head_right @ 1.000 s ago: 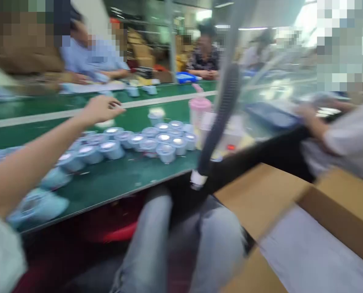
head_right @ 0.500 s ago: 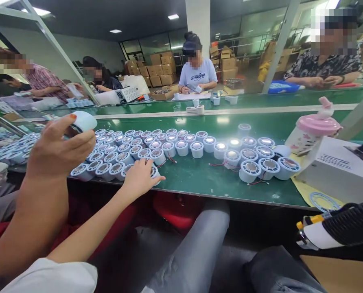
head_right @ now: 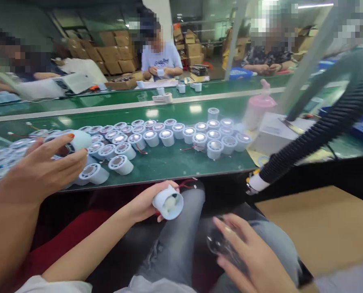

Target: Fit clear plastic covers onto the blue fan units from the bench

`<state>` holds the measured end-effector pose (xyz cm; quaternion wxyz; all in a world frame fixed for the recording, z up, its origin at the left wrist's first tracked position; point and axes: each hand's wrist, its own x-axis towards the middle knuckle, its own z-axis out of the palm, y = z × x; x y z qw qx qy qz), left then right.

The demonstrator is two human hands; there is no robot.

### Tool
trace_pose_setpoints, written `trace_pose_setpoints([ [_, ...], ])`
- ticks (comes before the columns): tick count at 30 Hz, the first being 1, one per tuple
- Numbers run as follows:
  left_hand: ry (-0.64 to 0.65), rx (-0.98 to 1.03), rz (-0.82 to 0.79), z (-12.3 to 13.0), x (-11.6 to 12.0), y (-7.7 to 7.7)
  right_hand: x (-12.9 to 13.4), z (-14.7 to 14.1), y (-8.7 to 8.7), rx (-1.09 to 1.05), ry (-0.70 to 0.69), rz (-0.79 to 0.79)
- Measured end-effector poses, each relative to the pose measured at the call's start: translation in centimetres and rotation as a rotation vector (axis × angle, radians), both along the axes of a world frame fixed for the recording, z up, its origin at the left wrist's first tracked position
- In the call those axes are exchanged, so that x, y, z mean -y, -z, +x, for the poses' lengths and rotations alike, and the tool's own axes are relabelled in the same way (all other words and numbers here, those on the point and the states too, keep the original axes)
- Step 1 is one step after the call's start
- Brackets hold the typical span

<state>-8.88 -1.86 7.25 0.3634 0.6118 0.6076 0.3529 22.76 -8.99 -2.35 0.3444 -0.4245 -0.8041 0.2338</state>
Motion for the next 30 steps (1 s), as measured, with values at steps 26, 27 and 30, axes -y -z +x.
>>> trace_pose_setpoints([
  [26, 0.883, 0.143, 0.052, 10.6, -0.3, 9.8, -0.1, 0.9, -1.6, -0.735, 0.371, -0.84],
  [27, 0.893, 0.19, -0.024, 10.7, -0.2, 9.7, -0.2, 1.0, -1.6, -0.789, 0.377, -0.87],
  [30, 0.876, 0.346, -0.265, 10.9, 0.1, 9.5, -0.2, 1.2, -1.2, -0.844, 0.32, -0.849],
])
